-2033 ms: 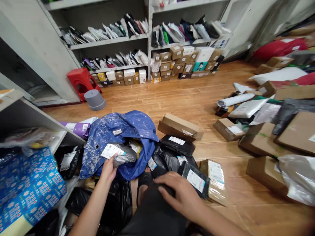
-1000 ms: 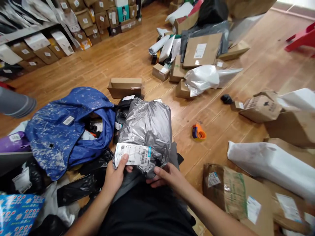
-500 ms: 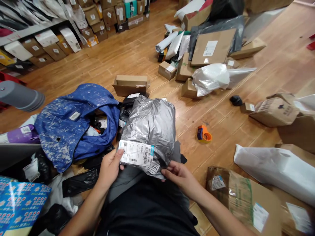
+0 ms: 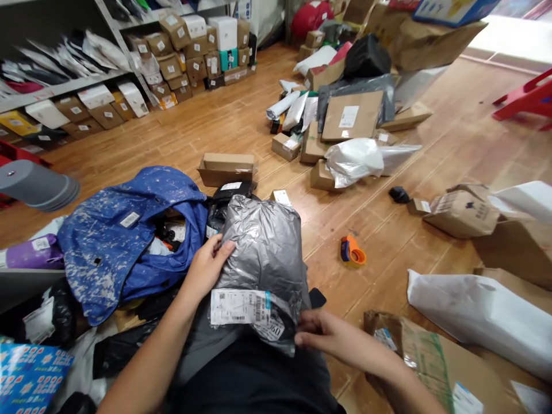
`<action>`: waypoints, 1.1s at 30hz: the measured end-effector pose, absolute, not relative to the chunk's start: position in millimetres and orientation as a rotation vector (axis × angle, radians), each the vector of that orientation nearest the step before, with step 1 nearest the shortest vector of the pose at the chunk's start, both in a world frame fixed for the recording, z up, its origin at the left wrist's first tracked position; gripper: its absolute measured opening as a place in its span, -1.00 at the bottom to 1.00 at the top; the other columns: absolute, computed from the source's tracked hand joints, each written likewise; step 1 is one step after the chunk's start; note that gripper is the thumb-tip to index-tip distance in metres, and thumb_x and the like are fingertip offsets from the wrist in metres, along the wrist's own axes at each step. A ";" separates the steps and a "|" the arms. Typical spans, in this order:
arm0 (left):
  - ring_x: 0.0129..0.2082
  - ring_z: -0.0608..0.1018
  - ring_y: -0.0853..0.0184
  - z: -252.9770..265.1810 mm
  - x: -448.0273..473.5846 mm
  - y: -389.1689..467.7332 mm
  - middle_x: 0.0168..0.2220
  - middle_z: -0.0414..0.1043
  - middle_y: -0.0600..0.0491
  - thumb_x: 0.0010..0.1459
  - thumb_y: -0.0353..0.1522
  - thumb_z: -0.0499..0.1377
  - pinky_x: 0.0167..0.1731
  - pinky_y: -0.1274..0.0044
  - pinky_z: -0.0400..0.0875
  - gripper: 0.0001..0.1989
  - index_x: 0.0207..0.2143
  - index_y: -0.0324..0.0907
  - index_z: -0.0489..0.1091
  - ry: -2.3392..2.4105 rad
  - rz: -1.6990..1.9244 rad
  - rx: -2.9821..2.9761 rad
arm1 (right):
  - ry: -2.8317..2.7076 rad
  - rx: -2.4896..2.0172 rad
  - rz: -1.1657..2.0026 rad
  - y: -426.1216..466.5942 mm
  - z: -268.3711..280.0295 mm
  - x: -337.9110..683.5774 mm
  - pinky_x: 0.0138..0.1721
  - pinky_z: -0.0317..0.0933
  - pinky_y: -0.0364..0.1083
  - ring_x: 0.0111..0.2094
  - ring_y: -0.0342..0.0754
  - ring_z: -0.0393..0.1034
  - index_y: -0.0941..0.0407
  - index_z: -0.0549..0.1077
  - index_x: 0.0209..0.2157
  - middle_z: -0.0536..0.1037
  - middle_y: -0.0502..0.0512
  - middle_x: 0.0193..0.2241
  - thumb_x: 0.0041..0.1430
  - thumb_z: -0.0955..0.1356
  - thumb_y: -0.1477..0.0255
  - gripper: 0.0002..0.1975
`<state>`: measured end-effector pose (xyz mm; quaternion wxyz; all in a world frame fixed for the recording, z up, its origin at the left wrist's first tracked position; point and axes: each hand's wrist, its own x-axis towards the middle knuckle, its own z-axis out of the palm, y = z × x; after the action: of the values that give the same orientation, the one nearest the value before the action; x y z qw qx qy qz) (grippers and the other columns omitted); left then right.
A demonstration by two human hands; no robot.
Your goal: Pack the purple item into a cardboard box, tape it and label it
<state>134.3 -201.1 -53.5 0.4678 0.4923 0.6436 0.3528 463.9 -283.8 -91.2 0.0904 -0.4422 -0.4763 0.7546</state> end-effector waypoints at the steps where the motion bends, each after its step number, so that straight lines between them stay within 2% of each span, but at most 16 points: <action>1: 0.07 0.65 -0.01 -52.0 139.5 -191.7 0.03 0.69 -0.09 0.27 0.15 0.24 0.11 0.30 0.49 -0.37 0.08 -0.16 0.59 1.601 0.847 1.266 | -1.420 -1.370 2.164 -276.9 -88.4 470.1 -0.31 0.31 -0.08 -0.39 -0.02 0.50 0.13 0.56 -0.32 0.65 0.11 -0.41 0.19 0.53 -0.11 -0.46; 3: 0.05 0.66 -0.02 -50.9 148.3 -177.8 0.00 0.70 -0.07 0.29 0.14 0.23 0.11 0.30 0.48 -0.40 0.05 -0.15 0.60 1.637 0.803 1.353 | -1.306 -1.473 1.902 -257.1 -82.2 476.9 -0.24 0.41 -0.02 -0.32 0.04 0.57 0.11 0.56 -0.22 0.69 0.18 -0.29 0.25 0.45 -0.21 -0.39; 4: 0.03 0.67 -0.02 -51.6 152.4 -173.6 -0.02 0.70 -0.06 0.28 0.13 0.25 0.10 0.30 0.48 -0.41 0.03 -0.15 0.61 1.627 0.790 1.374 | -1.220 -1.496 1.739 -244.6 -79.1 476.2 -0.19 0.45 0.01 -0.27 0.06 0.60 0.09 0.55 -0.12 0.71 0.22 -0.17 0.26 0.42 -0.24 -0.36; 7: 0.03 0.67 -0.02 -58.8 164.7 -170.9 -0.04 0.71 -0.07 0.26 0.10 0.28 0.07 0.33 0.51 -0.44 -0.05 -0.19 0.64 1.512 0.845 1.380 | -1.071 -1.429 1.344 -202.2 -70.1 457.6 0.06 0.48 0.11 0.05 0.16 0.60 0.01 0.42 0.24 0.52 0.30 0.27 0.18 0.45 -0.26 -0.19; 8: 0.05 0.67 -0.02 -62.3 168.4 -172.1 -0.02 0.71 -0.08 0.28 0.09 0.27 0.09 0.33 0.50 -0.46 -0.08 -0.20 0.65 1.466 0.884 1.388 | -1.079 -1.403 1.266 -188.8 -67.5 448.1 0.15 0.44 0.13 0.15 0.20 0.55 0.02 0.41 0.27 0.52 0.30 0.29 0.13 0.48 -0.26 -0.13; 10: 0.10 0.65 -0.02 -69.3 174.0 -174.7 0.00 0.70 -0.10 0.33 0.08 0.23 0.14 0.31 0.48 -0.47 -0.11 -0.20 0.67 1.404 0.955 1.406 | -1.126 -1.381 1.174 -167.6 -63.0 429.7 0.24 0.38 0.17 0.18 0.26 0.53 0.08 0.50 0.18 0.61 0.31 0.18 0.05 0.54 -0.21 -0.15; 13: 0.11 0.64 -0.05 -73.5 176.3 -173.2 0.00 0.70 -0.11 0.31 0.11 0.26 0.18 0.28 0.47 -0.45 -0.11 -0.20 0.68 1.348 0.980 1.348 | -1.145 -1.346 1.178 -153.3 -58.5 412.2 0.18 0.43 0.19 0.04 0.28 0.62 0.12 0.61 -0.01 0.72 0.28 0.00 0.05 0.59 -0.11 -0.33; 15: 0.14 0.64 -0.07 -69.7 175.4 -167.4 0.01 0.70 -0.13 0.25 0.15 0.29 0.18 0.27 0.48 -0.39 -0.08 -0.21 0.68 1.277 0.983 1.216 | -1.147 -1.295 1.218 -150.3 -56.4 407.5 0.12 0.47 0.18 -0.01 0.27 0.64 0.12 0.64 -0.04 0.74 0.25 -0.04 0.09 0.58 -0.07 -0.39; 18: 0.15 0.65 -0.07 -57.0 171.7 -152.6 0.03 0.71 -0.15 0.15 0.15 0.39 0.18 0.26 0.50 -0.32 0.04 -0.22 0.66 1.183 0.994 0.996 | -1.191 -1.240 1.247 -142.5 -53.2 404.1 0.13 0.47 0.15 0.02 0.24 0.63 0.11 0.64 0.01 0.73 0.23 0.00 0.14 0.58 -0.03 -0.42; 21: 0.04 0.71 -0.05 -44.8 159.2 -128.7 -0.03 0.73 -0.17 0.03 0.06 0.51 0.12 0.25 0.56 -0.33 0.00 -0.26 0.66 1.228 1.039 0.841 | -1.190 -1.190 1.316 -129.3 -52.3 402.7 0.23 0.40 0.15 0.15 0.23 0.56 0.07 0.54 0.18 0.64 0.26 0.17 0.21 0.55 -0.05 -0.34; 24: -0.04 0.74 0.01 -37.4 133.6 -92.0 -0.05 0.73 -0.14 -0.05 -0.03 0.57 0.09 0.23 0.60 -0.35 -0.02 -0.24 0.64 1.345 1.336 0.648 | -1.084 -1.111 1.360 -122.0 -55.6 408.7 0.28 0.36 0.18 0.25 0.22 0.50 0.01 0.34 0.36 0.46 0.34 0.35 0.26 0.51 -0.09 -0.20; 26: 0.01 0.73 0.04 -32.8 116.7 -65.9 0.01 0.72 -0.11 -0.06 -0.06 0.57 0.16 0.21 0.57 -0.35 0.03 -0.20 0.62 1.352 1.656 0.598 | -1.033 -1.091 1.342 -123.4 -58.2 416.6 0.27 0.36 0.19 0.24 0.21 0.51 0.00 0.32 0.35 0.44 0.37 0.37 0.29 0.49 -0.10 -0.22; 28: 0.11 0.69 0.05 -27.0 108.7 -48.9 0.09 0.69 -0.07 -0.01 -0.10 0.55 0.27 0.18 0.49 -0.38 0.07 -0.14 0.62 1.337 1.914 0.779 | -1.020 -1.087 1.336 -127.3 -59.7 425.1 0.25 0.37 0.17 0.22 0.21 0.52 0.00 0.38 0.29 0.50 0.35 0.32 0.33 0.47 -0.09 -0.32; 30: 0.26 0.60 0.05 -22.4 114.3 -48.3 0.19 0.64 -0.02 0.15 -0.19 0.47 0.38 0.15 0.36 -0.55 0.09 -0.05 0.64 1.364 1.960 1.300 | -1.022 -1.078 1.383 -130.1 -60.0 431.8 0.21 0.40 0.16 0.20 0.22 0.54 0.02 0.45 0.24 0.56 0.35 0.26 0.36 0.43 -0.12 -0.36; 32: 0.38 0.49 0.09 -23.8 132.3 -62.8 0.28 0.57 0.04 0.32 -0.34 0.32 0.46 0.16 0.22 -0.66 0.12 0.07 0.65 1.325 1.750 2.062 | -1.001 -1.037 1.495 -129.8 -59.5 435.1 0.17 0.42 0.17 0.16 0.24 0.57 0.04 0.46 0.24 0.60 0.37 0.21 0.33 0.40 -0.20 -0.28; 33: 0.42 0.44 0.14 -27.7 143.8 -73.5 0.32 0.54 0.05 0.38 -0.40 0.24 0.48 0.19 0.16 -0.63 0.16 0.11 0.63 1.238 1.564 2.433 | -0.975 -1.000 1.565 -128.7 -58.9 435.2 0.14 0.44 0.17 0.13 0.25 0.59 0.05 0.45 0.26 0.61 0.37 0.19 0.28 0.41 -0.25 -0.21</action>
<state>143.8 -73.5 -27.7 -0.0021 0.7733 0.3935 0.4972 435.2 -128.7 -58.9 0.4986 -0.4134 -0.4028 0.6468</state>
